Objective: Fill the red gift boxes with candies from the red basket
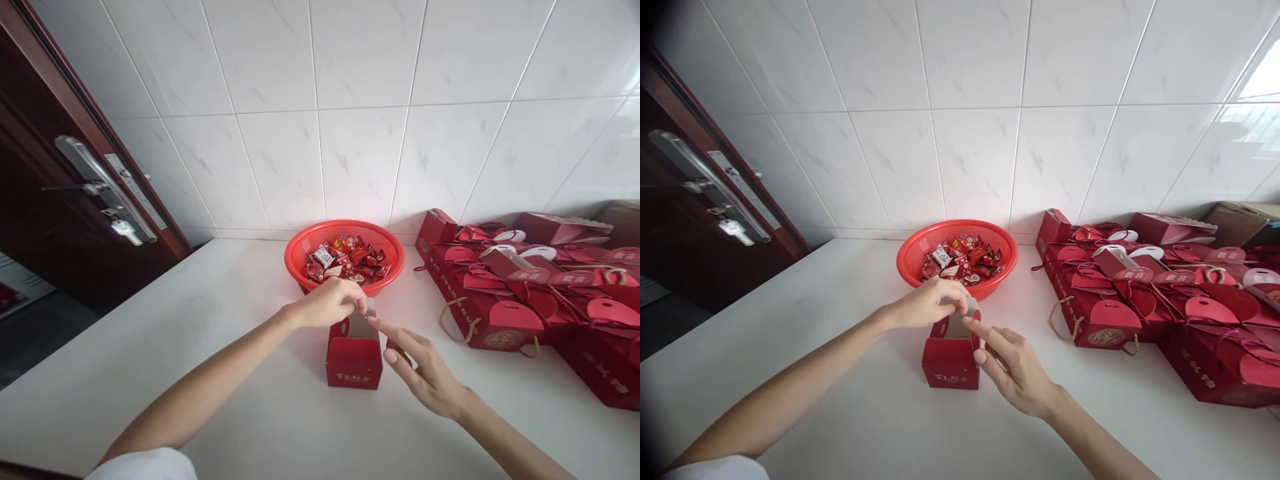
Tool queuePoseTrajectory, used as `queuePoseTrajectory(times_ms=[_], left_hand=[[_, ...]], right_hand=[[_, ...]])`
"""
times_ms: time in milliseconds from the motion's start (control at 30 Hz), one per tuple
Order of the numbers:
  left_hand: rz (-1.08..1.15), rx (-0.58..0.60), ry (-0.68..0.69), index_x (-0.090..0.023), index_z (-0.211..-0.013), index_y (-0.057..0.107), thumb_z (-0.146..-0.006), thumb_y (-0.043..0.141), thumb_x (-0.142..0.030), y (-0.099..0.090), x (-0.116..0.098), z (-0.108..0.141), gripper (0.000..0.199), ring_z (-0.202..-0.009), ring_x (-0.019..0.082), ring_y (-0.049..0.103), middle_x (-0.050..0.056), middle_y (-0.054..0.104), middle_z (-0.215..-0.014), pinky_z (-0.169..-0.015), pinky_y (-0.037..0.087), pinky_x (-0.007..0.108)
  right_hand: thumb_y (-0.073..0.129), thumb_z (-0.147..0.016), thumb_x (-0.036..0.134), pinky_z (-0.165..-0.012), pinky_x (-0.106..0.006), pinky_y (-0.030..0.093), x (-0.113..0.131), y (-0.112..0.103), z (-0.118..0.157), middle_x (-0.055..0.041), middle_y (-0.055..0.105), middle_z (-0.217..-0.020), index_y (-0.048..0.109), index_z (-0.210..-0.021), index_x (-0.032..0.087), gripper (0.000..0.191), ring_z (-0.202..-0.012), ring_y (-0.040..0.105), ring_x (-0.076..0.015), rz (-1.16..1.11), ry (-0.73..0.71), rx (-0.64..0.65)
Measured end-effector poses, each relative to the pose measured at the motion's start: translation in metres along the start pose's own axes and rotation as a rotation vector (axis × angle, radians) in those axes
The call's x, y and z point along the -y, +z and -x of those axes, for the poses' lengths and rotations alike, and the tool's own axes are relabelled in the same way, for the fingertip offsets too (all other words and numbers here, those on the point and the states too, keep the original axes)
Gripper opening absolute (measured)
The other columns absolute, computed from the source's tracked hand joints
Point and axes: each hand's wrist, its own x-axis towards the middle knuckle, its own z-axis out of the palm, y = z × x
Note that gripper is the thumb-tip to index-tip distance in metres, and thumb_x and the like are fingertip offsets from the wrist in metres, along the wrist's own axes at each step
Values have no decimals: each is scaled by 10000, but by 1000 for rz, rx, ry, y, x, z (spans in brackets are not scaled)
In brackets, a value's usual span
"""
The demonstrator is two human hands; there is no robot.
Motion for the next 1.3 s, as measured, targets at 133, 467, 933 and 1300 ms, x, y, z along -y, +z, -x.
queuePoseTrajectory(times_ms=[133, 467, 933, 1300], left_hand=[[-121, 31, 8, -221, -1017, 765, -915, 543, -172, 2, -4, 7, 249, -1051, 218, 670, 49, 728, -1098, -914, 486, 302], [-81, 228, -269, -182, -1527, 440, -811, 707, -415, -22, 6, 58, 798, -1445, 312, 421, 128, 425, -1589, -1155, 371, 396], [-116, -4, -298, -211, -1230, 709, -922, 586, -444, -2, -5, 60, 406, -1220, 288, 618, 89, 674, -1319, -1002, 471, 353], [64, 274, -204, -357, -1539, 410, -559, 875, -623, -21, 9, 65, 1117, -1227, 330, 584, 22, 657, -1324, -934, 493, 310]], right_hand=[[322, -1077, 451, -642, -278, 451, 17, -6, -12, -6, 622, -728, 605, -1156, 208, 382, -625, 546, -147, 48, 51, 38], [324, -1011, 636, -550, -268, 402, 21, 0, -11, -16, 670, -900, 556, -1050, 245, 457, -624, 558, -144, -66, 512, 60], [524, -901, 564, -648, -318, 501, 43, -2, -25, -32, 662, -807, 546, -1082, 192, 415, -686, 627, -191, -221, 548, 136], [738, -761, 405, -947, -427, 539, 8, -10, -6, -121, 496, -1488, 465, -1436, 286, 738, -1337, 507, -322, -742, 582, 176]])
